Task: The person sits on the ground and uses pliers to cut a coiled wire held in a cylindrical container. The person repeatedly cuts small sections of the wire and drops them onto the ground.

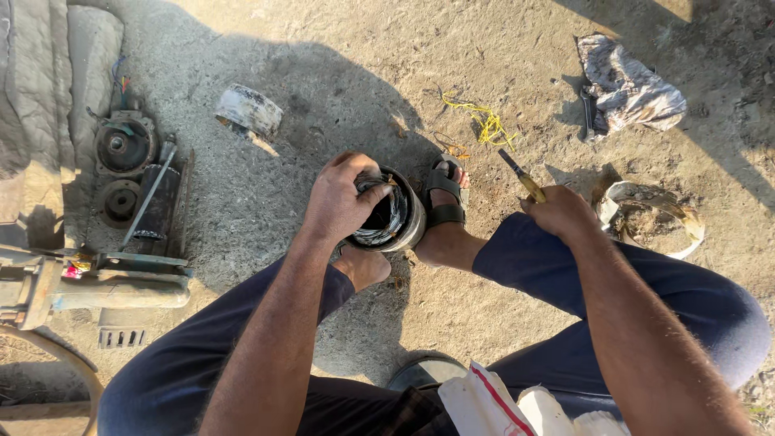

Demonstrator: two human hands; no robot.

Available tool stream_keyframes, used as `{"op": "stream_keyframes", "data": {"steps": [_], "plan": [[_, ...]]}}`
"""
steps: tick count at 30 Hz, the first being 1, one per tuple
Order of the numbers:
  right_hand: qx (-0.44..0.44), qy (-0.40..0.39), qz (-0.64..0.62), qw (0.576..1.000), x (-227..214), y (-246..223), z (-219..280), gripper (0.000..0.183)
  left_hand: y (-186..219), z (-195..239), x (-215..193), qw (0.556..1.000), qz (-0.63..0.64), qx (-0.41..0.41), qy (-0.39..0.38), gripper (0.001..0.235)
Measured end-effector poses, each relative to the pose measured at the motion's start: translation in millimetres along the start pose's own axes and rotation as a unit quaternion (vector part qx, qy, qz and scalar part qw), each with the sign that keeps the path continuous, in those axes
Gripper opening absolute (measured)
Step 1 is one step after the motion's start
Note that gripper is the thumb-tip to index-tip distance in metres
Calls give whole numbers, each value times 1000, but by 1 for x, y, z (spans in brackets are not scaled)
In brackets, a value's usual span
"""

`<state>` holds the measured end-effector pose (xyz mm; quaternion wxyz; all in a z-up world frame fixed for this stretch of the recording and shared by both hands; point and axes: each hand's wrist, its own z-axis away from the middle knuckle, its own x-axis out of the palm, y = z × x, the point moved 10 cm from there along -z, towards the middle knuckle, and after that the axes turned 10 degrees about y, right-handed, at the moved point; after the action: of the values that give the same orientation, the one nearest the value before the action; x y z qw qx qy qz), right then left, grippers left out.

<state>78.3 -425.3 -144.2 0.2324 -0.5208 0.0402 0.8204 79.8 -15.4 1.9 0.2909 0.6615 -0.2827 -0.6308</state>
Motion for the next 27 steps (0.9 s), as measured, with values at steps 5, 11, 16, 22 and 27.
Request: {"op": "stream_keyframes", "data": {"steps": [5,11,16,22,27], "plan": [[10,15,7,1000,20,5,-7,49,-9,9,-23,999,19,0,31,69],[16,35,-139,990,-13,-37,31,47,-51,15,-33,988,8,-156,18,35],[-87,27,-238,967,-49,-88,81,47,5,1,-34,998,35,39,39,44],[-330,100,-131,930,-67,-137,132,48,33,-8,8,993,-8,120,-6,28],[-395,102,-100,907,-57,-141,146,50,-13,-11,0,999,8,-19,38,10]]}}
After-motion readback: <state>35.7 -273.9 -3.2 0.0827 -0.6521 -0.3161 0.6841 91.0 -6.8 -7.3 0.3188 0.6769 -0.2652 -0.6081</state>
